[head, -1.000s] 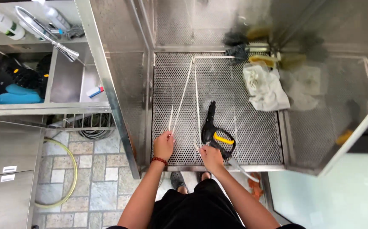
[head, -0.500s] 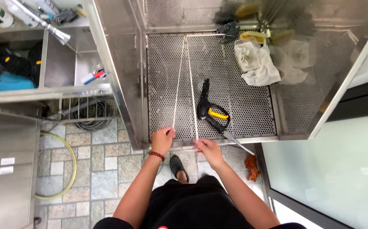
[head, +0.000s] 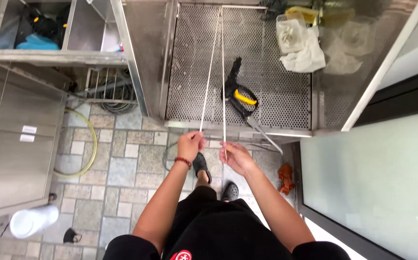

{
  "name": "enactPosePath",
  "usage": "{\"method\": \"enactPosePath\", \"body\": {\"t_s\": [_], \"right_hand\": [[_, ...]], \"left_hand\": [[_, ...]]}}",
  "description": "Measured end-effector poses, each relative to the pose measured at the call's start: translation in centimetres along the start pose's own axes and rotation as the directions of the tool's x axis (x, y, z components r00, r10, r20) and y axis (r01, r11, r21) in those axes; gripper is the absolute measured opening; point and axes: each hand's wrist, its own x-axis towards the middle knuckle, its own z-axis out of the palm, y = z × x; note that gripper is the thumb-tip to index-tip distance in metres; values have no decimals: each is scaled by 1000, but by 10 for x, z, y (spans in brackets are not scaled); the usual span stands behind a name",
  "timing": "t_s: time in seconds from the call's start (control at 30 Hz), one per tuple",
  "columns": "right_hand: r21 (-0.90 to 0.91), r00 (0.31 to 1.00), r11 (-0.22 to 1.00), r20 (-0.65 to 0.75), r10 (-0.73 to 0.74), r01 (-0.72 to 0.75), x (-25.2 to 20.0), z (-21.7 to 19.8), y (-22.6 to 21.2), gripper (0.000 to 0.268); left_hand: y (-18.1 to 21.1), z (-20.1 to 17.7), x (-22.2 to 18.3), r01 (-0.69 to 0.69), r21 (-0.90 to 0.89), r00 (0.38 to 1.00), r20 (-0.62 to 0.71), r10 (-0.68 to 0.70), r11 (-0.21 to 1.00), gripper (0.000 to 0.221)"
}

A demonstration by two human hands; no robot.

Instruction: Cleaning and drying white shoelaces using a pressure sprayer in a professional shoe-cleaning station.

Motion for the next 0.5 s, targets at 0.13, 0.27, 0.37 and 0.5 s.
{"method": "enactPosePath", "body": {"t_s": [0.13, 0.27, 0.37, 0.5], "right_hand": [[-1, 997, 1000, 75, 7, -7, -15, 5, -1, 29], [50, 995, 998, 99, 26, -31, -11, -1, 7, 27], [112, 997, 993, 72, 16, -24, 9, -17, 18, 21], [102, 998, 994, 52, 33, -38, 28, -31, 25, 18]], "left_hand": [[-20, 9, -2, 225, -387, 974, 89, -206, 894, 24], [-61, 15, 11, 321, -690, 947, 253, -199, 648, 22], [-69, 21, 15, 317, -712, 948, 256, -189, 627, 22], [-58, 32, -2, 251, -514, 968, 135, -211, 820, 20]]}}
